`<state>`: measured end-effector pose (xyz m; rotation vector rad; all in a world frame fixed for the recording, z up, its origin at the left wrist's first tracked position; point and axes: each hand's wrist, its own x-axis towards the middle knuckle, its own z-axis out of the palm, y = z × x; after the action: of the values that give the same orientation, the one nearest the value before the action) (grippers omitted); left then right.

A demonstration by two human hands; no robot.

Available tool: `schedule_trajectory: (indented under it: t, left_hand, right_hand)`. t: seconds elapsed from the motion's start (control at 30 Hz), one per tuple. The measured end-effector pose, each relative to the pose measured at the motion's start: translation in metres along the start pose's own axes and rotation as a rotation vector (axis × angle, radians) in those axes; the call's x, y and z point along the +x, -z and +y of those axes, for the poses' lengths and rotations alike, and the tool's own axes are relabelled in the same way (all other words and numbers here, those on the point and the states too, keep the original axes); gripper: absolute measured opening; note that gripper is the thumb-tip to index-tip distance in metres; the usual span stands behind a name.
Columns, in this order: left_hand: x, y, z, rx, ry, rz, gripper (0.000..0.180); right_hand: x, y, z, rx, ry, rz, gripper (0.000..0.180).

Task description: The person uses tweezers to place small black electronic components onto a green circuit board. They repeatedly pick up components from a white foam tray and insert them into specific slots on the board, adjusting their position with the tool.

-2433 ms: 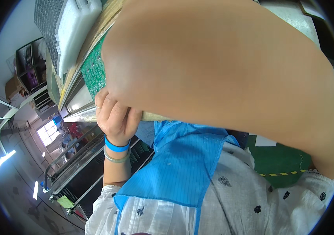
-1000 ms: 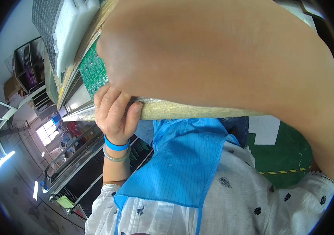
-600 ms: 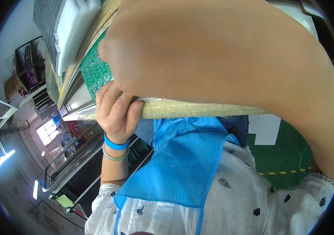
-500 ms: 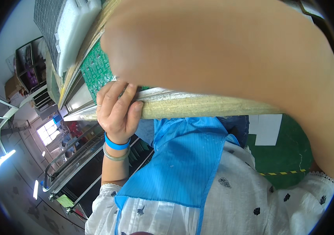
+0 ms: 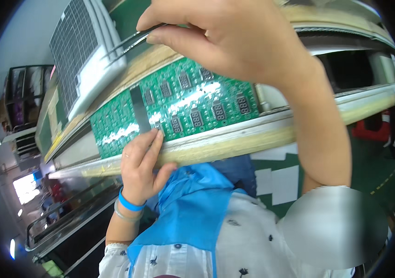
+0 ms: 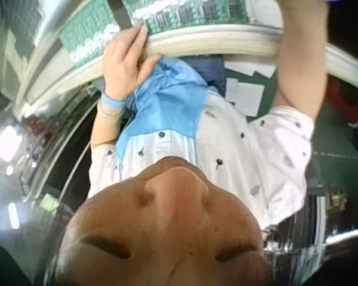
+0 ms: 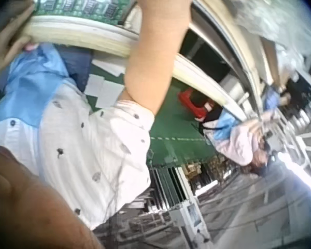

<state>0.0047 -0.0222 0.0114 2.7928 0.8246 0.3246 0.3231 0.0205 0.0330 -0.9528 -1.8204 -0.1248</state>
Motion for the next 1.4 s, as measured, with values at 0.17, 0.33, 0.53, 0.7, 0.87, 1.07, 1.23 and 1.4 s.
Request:
schedule_trajectory:
  t: [0.17, 0.33, 0.53, 0.7, 0.87, 1.07, 1.23, 1.4]
  left_hand:
    - [0.029, -0.01, 0.025, -0.103, -0.079, -0.022, 0.072]
    - [0.067, -0.034, 0.062, -0.213, -0.216, -0.047, 0.075]
    - [0.139, -0.073, 0.118, -0.311, -0.404, -0.023, 0.072]
    - [0.224, -0.121, 0.188, -0.387, -0.535, 0.003, 0.074]
    - [0.204, -0.104, 0.197, -0.408, -0.555, 0.059, 0.077]
    - [0.081, -0.042, 0.102, -0.367, -0.386, 0.052, 0.076]
    - [-0.004, 0.005, 0.0, 0.005, 0.115, 0.218, 0.067]
    - [-0.062, 0.015, -0.054, 0.19, 0.477, 0.244, 0.062]
  right_hand:
    - [-0.025, 0.066, -0.035, -0.19, -0.125, 0.234, 0.027]
    - [-0.105, 0.115, -0.071, -0.373, -0.398, 0.541, 0.025]
    - [-0.185, 0.147, -0.127, -0.443, -0.668, 0.754, 0.021]
    - [-0.216, 0.157, -0.155, -0.481, -0.768, 0.821, 0.02]
    - [-0.21, 0.151, -0.161, -0.413, -0.762, 0.829, 0.019]
    - [-0.203, 0.101, -0.148, -0.235, -0.837, 0.71, 0.018]
    - [-0.174, 0.052, -0.119, 0.06, -0.751, 0.584, 0.019]
    - [-0.107, 0.005, -0.1, 0.309, -0.653, 0.322, 0.023]
